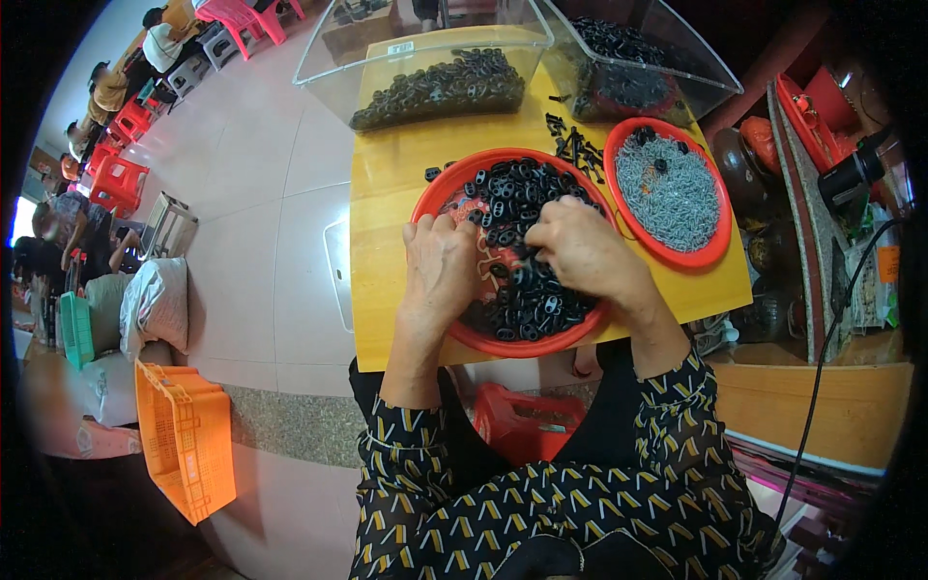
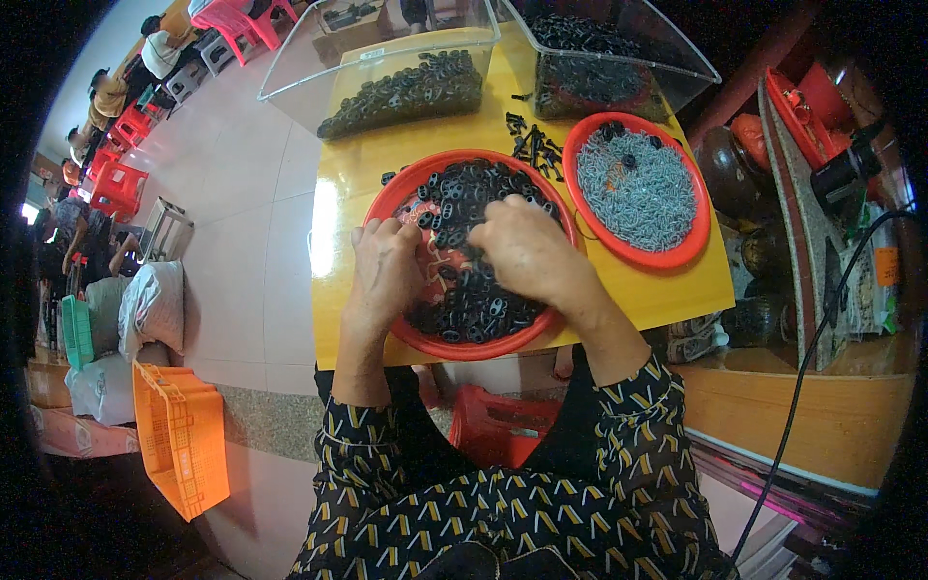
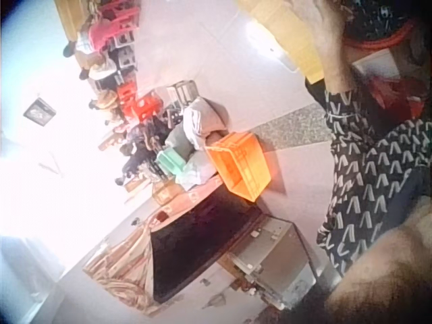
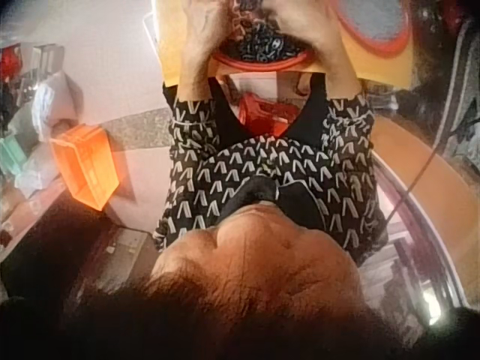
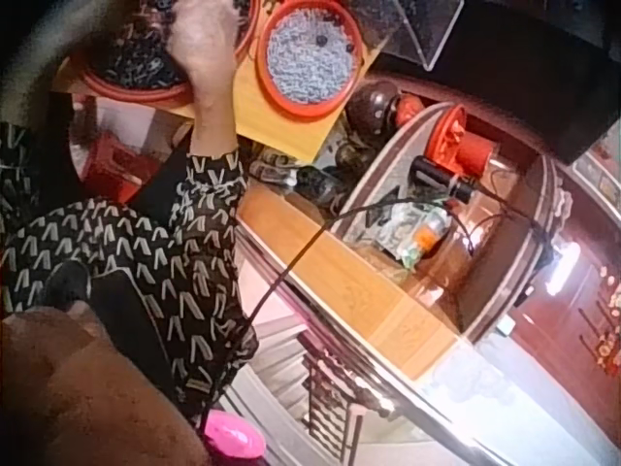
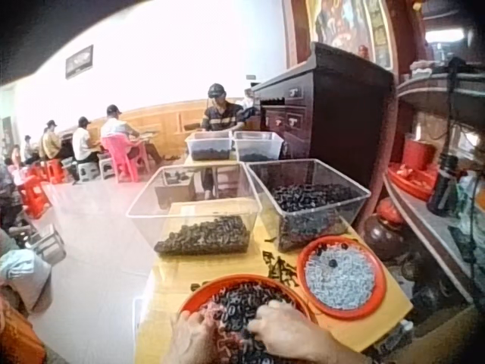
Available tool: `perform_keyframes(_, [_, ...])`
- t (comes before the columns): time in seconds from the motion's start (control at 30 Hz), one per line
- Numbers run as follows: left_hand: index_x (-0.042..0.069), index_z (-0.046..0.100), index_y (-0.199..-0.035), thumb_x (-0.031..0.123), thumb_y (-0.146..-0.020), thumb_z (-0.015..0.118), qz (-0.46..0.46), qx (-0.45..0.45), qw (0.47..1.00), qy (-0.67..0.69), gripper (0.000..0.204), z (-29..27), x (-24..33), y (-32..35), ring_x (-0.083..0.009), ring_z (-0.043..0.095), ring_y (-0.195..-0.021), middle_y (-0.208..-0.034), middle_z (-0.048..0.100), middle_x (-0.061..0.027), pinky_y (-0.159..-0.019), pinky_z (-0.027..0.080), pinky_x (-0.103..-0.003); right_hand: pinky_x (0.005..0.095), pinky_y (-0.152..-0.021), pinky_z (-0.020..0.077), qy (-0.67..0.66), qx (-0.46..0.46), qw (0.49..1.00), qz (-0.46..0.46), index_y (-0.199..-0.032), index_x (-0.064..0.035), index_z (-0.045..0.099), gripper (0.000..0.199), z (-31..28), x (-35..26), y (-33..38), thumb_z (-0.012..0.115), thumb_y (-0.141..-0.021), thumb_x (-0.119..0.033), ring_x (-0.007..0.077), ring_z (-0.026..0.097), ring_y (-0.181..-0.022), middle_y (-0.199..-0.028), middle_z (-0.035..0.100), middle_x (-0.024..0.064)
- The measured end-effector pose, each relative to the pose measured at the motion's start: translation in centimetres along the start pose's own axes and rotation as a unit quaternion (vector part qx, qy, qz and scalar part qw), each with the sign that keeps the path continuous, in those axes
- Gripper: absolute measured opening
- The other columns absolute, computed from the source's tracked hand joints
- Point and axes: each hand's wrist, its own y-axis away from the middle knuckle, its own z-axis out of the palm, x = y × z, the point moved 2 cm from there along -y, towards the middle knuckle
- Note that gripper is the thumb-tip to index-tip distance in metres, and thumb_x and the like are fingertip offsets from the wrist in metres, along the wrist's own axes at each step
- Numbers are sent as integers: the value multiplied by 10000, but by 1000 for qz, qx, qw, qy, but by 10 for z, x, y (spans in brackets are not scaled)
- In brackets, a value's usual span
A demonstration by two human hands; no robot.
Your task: The person sits at a table and assembles small black lock components by hand. They pick up a black plastic housing and a metal shackle, fit the shackle into the housing, and place the assembled unit into a red bowl. This process is repeated continuously throughout the clip.
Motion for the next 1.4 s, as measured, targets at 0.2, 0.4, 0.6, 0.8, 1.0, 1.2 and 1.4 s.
perform_keyframes(0.2, [47,579,-759,83,-590,657,2,9,999,40,189,0,-5,1,-272,505,-784,-795,558,-116,-711,353,-378,345,-722,412,-94,78,992,-18,-756,-51,631,111,-5,5,-1,647,-647,-61,266,497,-800,-762,526,83])
perform_keyframes(0.4, [31,550,-743,-10,-636,611,-16,84,977,197,130,-3,-14,3,-264,518,-742,-748,539,-107,-671,399,-362,365,-736,417,-87,70,993,-33,-774,-57,637,111,-2,-4,-3,607,-667,-51,276,502,-822,-795,530,107])
perform_keyframes(0.6, [-8,539,-754,-52,-694,597,-68,122,933,330,94,-15,-10,5,-234,540,-650,-714,542,-113,-592,442,-316,368,-710,409,-15,83,996,-25,-763,-48,622,107,7,-9,-8,570,-672,-26,269,486,-790,-765,499,106])
perform_keyframes(0.8, [-13,555,-776,-53,-702,598,-90,118,927,345,94,-12,-11,7,-199,549,-643,-717,551,-107,-593,448,-288,365,-705,384,54,63,997,6,-738,-59,614,95,12,-19,-12,527,-705,-75,259,479,-823,-774,497,103])
perform_keyframes(1.0, [-16,537,-774,-44,-748,565,-115,92,911,385,47,-4,-17,12,-148,553,-595,-700,549,-76,-536,447,-266,369,-708,375,69,40,997,4,-718,-54,600,94,12,-23,-9,515,-711,-94,263,481,-836,-786,508,111])
perform_keyframes(1.2, [-12,549,-769,-62,-701,596,-127,91,898,412,97,-3,-14,11,-199,546,-629,-698,541,-105,-560,438,-294,379,-698,385,58,20,998,0,-731,-43,571,59,17,-21,-7,539,-684,-60,281,483,-832,-785,506,123])
perform_keyframes(1.4, [10,558,-774,4,-772,596,-210,64,787,576,38,-9,-4,13,-76,516,-589,-669,547,-21,-488,410,-195,372,-682,393,-57,65,996,-18,-749,-24,535,70,14,-10,-7,566,-687,-32,294,474,-782,-774,480,135])
